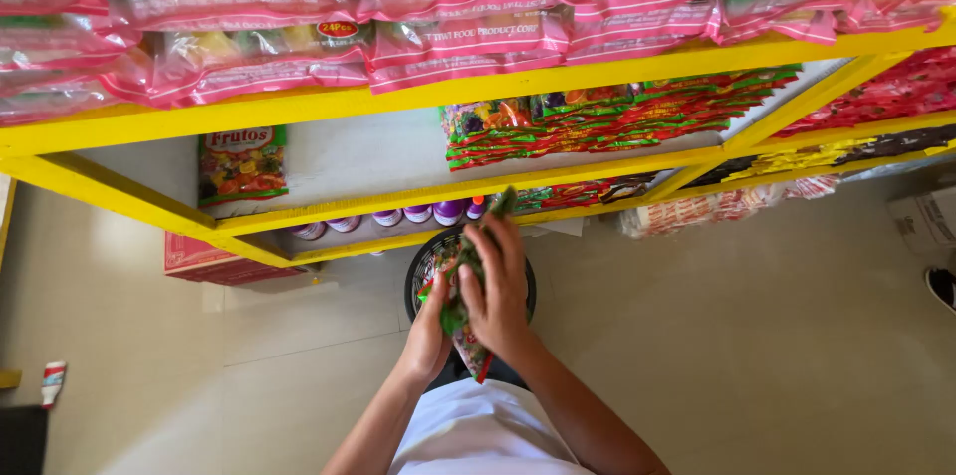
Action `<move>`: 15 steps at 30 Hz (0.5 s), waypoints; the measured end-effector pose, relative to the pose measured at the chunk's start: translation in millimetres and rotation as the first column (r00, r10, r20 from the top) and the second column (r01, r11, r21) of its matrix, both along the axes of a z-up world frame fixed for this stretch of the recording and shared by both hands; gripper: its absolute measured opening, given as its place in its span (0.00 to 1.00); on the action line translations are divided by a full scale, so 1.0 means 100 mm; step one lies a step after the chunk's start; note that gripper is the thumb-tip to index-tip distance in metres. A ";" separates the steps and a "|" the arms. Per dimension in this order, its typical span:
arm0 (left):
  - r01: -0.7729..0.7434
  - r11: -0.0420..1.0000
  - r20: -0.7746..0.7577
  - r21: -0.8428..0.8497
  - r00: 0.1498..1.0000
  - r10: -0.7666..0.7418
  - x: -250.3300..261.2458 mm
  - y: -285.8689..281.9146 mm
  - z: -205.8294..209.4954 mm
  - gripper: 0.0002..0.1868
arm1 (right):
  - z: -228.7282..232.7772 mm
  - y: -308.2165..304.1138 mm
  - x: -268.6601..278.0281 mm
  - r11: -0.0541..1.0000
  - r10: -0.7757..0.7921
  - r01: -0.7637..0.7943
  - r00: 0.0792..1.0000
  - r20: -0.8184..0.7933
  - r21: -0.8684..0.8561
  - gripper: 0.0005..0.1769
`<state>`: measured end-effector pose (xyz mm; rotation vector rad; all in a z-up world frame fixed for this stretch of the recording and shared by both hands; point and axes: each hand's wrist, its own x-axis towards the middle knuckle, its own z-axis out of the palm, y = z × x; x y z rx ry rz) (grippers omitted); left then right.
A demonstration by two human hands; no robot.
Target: Cleaning individual bags of snacks with a cloth and arranging them on a grocery store shelf.
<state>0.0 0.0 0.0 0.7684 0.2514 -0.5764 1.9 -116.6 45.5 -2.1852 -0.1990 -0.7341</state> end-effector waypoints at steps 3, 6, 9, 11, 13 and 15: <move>0.114 0.992 0.042 -0.045 0.993 -0.112 0.01 -0.02 0.14 0.35 | -0.13 -0.28 0.17 0.984 -0.058 0.067 0.997 -0.053 0.166 0.29; 0.150 0.989 0.105 0.015 0.983 -0.151 0.04 0.00 0.08 0.34 | -0.34 -0.62 0.32 0.910 0.043 0.027 0.986 -0.159 0.415 0.38; 0.240 0.971 0.145 0.009 0.960 -0.239 0.09 0.04 0.28 0.36 | -0.28 -0.76 0.26 0.732 0.245 0.035 0.918 -0.311 0.680 0.32; 0.222 0.975 0.178 -0.010 0.960 -0.216 0.07 0.08 0.25 0.34 | -0.34 -0.76 0.21 0.709 0.212 0.053 0.935 -0.284 0.703 0.24; 0.206 0.978 0.216 -0.031 0.957 -0.194 0.10 0.09 0.20 0.32 | -0.37 -0.79 0.23 0.686 0.175 0.066 0.952 -0.252 0.724 0.16; -0.074 0.988 0.300 0.133 0.953 0.031 0.09 0.08 0.11 0.21 | -0.40 -0.83 0.23 0.606 0.125 0.144 0.954 -0.273 0.782 0.13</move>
